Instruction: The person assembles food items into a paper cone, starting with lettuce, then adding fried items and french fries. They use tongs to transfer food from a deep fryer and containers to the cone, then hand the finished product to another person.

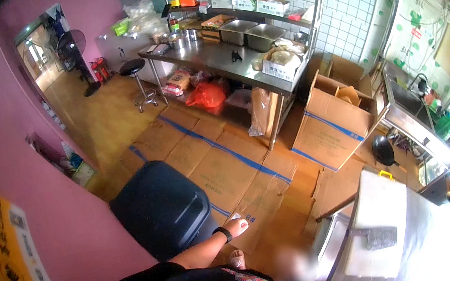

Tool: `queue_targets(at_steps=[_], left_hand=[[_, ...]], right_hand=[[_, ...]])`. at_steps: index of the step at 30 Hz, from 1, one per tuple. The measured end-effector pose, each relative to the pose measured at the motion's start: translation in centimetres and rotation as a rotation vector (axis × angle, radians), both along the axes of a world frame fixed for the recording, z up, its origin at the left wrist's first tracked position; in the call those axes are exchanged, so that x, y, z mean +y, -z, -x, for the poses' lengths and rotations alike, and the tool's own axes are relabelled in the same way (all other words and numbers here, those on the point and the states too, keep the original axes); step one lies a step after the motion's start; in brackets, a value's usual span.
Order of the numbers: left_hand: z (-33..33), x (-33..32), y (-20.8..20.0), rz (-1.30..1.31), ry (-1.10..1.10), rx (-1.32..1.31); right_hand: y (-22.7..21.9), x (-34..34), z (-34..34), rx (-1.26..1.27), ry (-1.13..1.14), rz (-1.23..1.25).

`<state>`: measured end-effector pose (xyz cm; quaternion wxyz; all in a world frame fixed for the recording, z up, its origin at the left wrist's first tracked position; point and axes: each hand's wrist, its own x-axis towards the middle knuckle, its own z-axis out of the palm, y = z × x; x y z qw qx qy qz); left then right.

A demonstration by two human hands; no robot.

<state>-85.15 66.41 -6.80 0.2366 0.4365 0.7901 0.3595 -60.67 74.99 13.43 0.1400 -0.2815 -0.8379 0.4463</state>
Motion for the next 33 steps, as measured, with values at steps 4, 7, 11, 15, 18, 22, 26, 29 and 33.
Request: queue_targets(at_steps=[4,7,11,15,18,22,26,29,33], left_hand=[[4.8,2.0,-0.1,-0.028,-0.028,0.022],[6.7,2.9,-0.6,-0.032,-0.119,-0.048],[10.0,3.8,1.0,0.032,-0.147,-0.133],[13.4,5.0,1.1,0.130,-0.261,-0.194],[16.0,6.6,1.7,0.179,-0.321,-0.238],[19.7,9.2,0.2,0.312,-0.408,-0.247],[23.2,11.8,0.7,0.150,-0.576,-0.293],[25.3,12.6,1.3,0.147,-0.643,-0.335],[30.0,14.5,-0.3,0.053,-0.713,-0.268]], right_hand=[[1.4,4.4,2.2,-0.025,0.108,0.175],[2.5,7.9,3.1,-0.092,0.140,0.126],[6.0,13.2,4.2,-0.132,0.141,0.195],[8.5,20.3,9.0,-0.333,-0.004,0.010],[9.1,25.7,14.6,-0.372,-0.086,-0.162],[5.5,31.9,24.2,-0.442,-0.196,-0.313],[5.7,38.2,32.4,-0.440,-0.337,-0.276],[4.1,39.9,38.4,-0.420,-0.413,-0.342],[4.6,40.8,45.0,-0.177,-0.500,-0.287]])
